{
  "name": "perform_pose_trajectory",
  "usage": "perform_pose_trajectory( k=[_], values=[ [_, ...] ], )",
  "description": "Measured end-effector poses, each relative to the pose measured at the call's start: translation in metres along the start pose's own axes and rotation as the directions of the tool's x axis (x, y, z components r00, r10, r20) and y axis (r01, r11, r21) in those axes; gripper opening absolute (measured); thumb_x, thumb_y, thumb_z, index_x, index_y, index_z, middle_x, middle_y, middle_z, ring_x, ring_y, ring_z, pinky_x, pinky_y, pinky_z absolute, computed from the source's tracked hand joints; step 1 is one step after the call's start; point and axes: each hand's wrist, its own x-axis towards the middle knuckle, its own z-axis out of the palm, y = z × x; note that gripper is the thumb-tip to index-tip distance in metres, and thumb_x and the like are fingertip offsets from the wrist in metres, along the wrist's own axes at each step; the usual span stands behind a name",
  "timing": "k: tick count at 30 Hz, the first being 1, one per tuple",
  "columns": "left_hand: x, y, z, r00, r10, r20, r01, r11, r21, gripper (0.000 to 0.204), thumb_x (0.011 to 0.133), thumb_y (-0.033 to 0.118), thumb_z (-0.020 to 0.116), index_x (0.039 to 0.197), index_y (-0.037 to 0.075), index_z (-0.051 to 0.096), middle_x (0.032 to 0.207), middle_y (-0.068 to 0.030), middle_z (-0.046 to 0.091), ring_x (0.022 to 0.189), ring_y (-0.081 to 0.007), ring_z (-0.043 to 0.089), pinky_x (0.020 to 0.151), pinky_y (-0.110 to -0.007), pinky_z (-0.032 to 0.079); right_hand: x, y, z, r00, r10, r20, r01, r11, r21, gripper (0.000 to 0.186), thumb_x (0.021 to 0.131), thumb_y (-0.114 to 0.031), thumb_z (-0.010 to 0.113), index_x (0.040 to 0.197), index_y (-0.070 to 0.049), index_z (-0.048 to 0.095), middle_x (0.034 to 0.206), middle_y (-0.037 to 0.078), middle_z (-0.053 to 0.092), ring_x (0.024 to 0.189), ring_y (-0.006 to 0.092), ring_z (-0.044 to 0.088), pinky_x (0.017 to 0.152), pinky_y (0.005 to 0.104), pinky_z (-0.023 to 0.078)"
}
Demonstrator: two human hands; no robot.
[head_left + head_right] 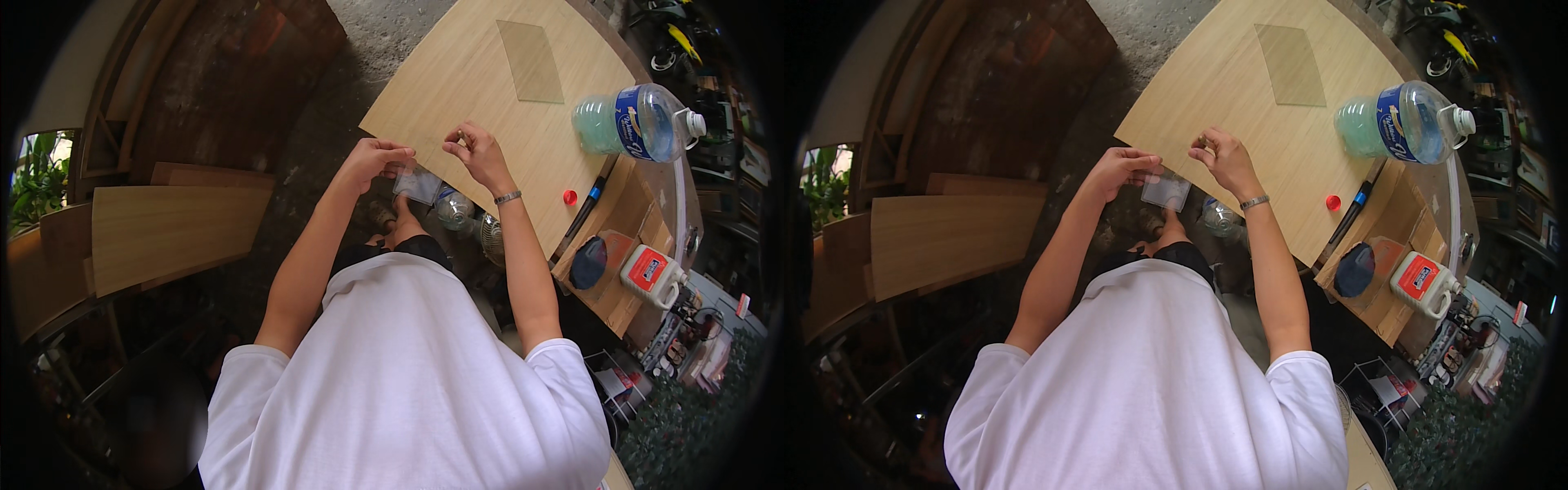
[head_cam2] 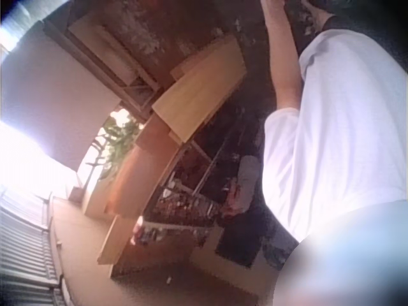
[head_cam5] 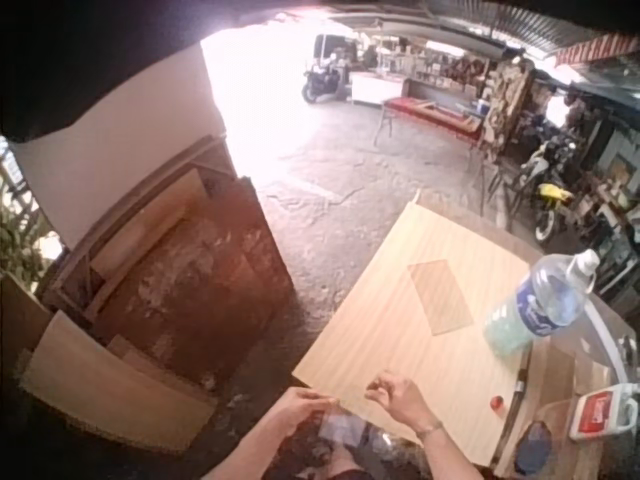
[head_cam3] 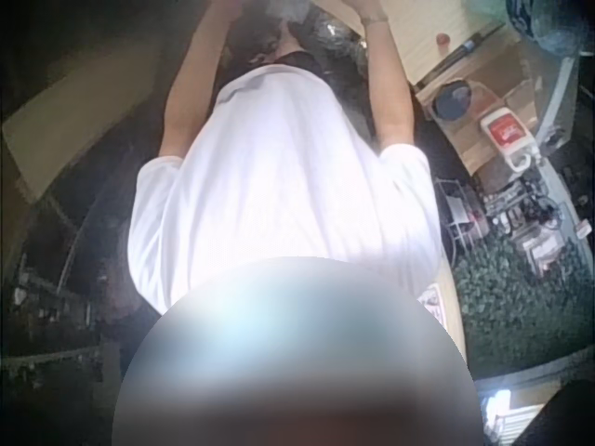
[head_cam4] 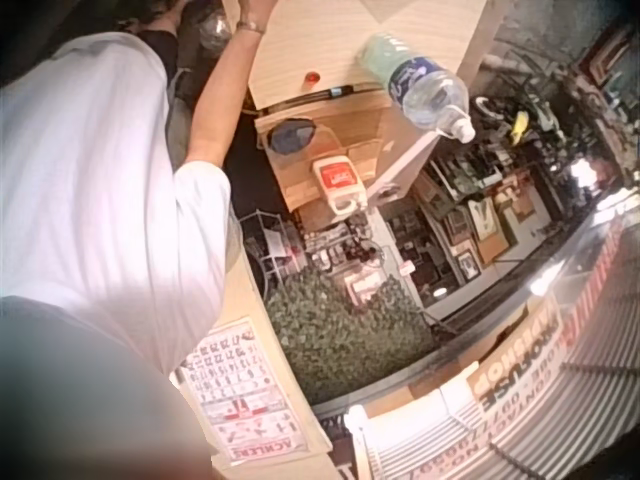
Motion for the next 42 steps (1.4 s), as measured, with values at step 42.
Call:
perform_pose_trajectory(
  k=[42],
  values=[
    [0.076,0.021,0.08,0.991,0.042,-0.127,-0.023,0.988,0.151,0.027,0.088,0.025,0.074,0.101,0.002,0.072,0.09,-0.0077,0.073,0.081,-0.0171,0.072,0.068,-0.026,0.051,-0.013,0.096,-0.082,0.969,0.241,-0.06,-0.196,0.89,0.411,0.016,0.085,-0.012,0.074,0.084,-0.001,0.063,0.082,0.0,0.054,0.062,0.0073,0.045,0.056,0.0239,0.039]
  ],
)
